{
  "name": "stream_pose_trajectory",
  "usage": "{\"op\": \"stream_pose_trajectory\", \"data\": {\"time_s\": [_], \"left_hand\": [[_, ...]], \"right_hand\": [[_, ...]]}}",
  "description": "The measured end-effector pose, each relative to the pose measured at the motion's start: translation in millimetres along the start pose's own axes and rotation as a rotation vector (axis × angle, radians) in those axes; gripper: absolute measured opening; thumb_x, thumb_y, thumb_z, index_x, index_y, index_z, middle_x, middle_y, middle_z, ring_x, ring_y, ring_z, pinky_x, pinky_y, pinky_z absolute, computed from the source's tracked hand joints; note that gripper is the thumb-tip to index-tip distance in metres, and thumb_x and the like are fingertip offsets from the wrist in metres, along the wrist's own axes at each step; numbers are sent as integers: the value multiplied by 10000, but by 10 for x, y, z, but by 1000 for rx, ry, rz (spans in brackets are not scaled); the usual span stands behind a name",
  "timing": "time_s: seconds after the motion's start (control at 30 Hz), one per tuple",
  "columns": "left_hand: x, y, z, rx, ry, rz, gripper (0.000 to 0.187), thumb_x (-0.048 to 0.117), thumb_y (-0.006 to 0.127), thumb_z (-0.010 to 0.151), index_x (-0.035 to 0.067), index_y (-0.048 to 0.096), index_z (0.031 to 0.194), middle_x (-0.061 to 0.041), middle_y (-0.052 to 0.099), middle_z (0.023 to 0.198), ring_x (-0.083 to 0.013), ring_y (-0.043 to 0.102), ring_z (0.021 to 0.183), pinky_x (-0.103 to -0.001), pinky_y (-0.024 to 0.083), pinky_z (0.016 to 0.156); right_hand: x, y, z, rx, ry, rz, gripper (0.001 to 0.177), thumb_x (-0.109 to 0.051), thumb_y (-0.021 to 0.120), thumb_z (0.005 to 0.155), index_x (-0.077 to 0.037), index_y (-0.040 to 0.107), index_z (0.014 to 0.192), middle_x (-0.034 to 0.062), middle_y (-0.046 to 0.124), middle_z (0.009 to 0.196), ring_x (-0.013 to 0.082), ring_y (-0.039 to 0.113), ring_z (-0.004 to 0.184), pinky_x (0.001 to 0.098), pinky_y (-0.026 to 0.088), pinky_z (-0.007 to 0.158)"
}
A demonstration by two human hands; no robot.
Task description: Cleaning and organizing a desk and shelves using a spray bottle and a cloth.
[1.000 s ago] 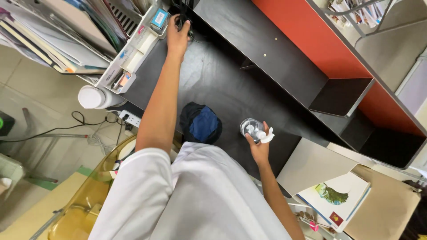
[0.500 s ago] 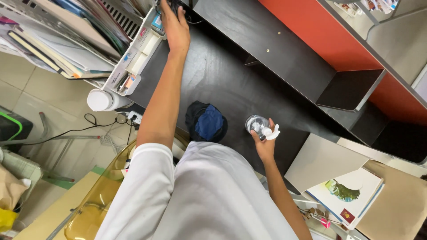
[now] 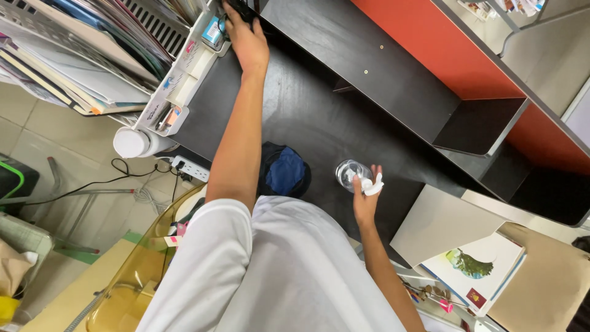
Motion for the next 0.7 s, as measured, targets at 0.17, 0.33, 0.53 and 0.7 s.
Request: {"op": "stream_pose_trajectory", "data": {"time_s": [0.17, 0.33, 0.53, 0.7], "left_hand": [[173, -531, -452, -99, -229, -484, 838, 141, 695, 966, 35, 182, 1620, -192, 643, 1289, -314, 727, 1026, -353, 586, 912], [183, -1364, -1695, -241, 118, -148, 561, 173, 602, 1052, 36, 382, 1550, -227, 507, 1367, -381, 527, 1255, -458, 473, 1057], [-251, -1785, -3053, -772, 396, 310, 663, 461, 600, 949, 180, 404, 1517, -148, 372, 1549, -381, 356, 1404, -615, 311, 1122], [-561, -1630, -3546, -792, 480, 528, 819, 569, 594, 932, 233, 289, 1614, -110, 193, 1695, -352, 195, 1541, -703, 193, 1168]], "right_hand": [[-420, -24, -18, 101, -86, 18, 805, -207, 627, 1039, -15, 145, 1655, 176, 275, 1714, 313, 362, 1525, 412, 333, 1227], [-357, -119, 60, 79, -192, -120, 849, -179, 657, 1021, -13, 119, 1657, 152, 280, 1706, 318, 368, 1493, 420, 343, 1204], [-941, -134, 26, -81, -238, -248, 746, -74, 650, 965, -39, 272, 1607, 156, 462, 1561, 241, 529, 1223, 346, 438, 986], [-870, -15, 221, -380, -237, -72, 627, 19, 592, 890, -74, 457, 1495, 89, 604, 1368, 111, 592, 944, 248, 510, 808]]}}
Point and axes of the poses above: each hand's wrist, its own z-axis towards the middle knuckle, its own y-axis out of the palm, x = y × z, the point moved 4 cm from there along z, towards the middle knuckle
